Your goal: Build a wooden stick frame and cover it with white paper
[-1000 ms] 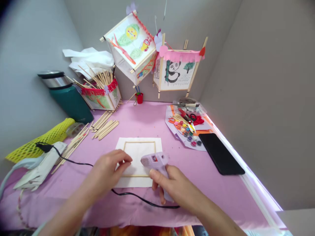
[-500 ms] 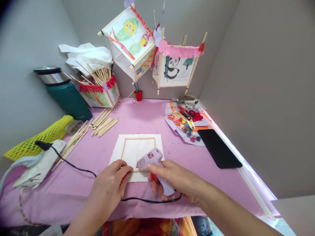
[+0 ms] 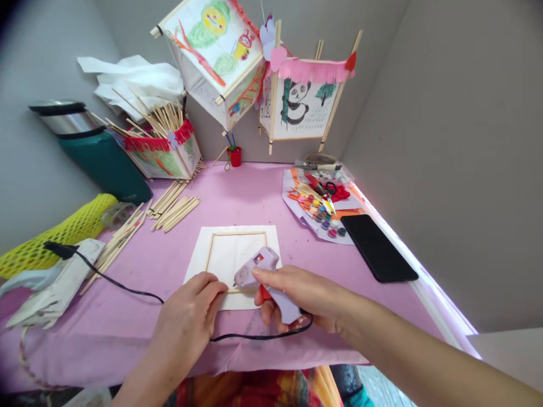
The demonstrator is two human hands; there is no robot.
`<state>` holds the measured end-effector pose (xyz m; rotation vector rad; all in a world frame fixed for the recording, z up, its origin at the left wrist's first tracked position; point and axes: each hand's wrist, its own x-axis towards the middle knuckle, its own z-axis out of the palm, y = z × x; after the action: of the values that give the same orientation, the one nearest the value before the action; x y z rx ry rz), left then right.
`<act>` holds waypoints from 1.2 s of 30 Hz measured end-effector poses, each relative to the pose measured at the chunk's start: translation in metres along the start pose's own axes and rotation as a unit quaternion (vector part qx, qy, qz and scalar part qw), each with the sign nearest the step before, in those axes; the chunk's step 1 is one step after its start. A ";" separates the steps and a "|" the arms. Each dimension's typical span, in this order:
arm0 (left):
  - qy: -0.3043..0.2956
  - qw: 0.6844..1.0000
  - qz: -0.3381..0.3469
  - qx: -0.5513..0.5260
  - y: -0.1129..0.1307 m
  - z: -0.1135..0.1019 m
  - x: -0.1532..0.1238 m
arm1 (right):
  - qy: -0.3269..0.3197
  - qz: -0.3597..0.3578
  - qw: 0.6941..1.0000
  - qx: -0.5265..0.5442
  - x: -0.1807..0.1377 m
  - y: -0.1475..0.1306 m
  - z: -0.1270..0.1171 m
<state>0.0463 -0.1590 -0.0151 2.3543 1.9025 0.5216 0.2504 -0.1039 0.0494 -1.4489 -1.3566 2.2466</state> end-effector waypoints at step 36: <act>0.081 0.995 0.035 -0.048 -0.003 0.006 -0.004 | -0.055 0.124 0.989 -0.063 0.024 -0.027 -0.020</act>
<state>0.0444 -0.1607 -0.0223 2.3917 1.8158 0.8134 0.2445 -0.0629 0.0514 -1.6392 -1.4478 2.4651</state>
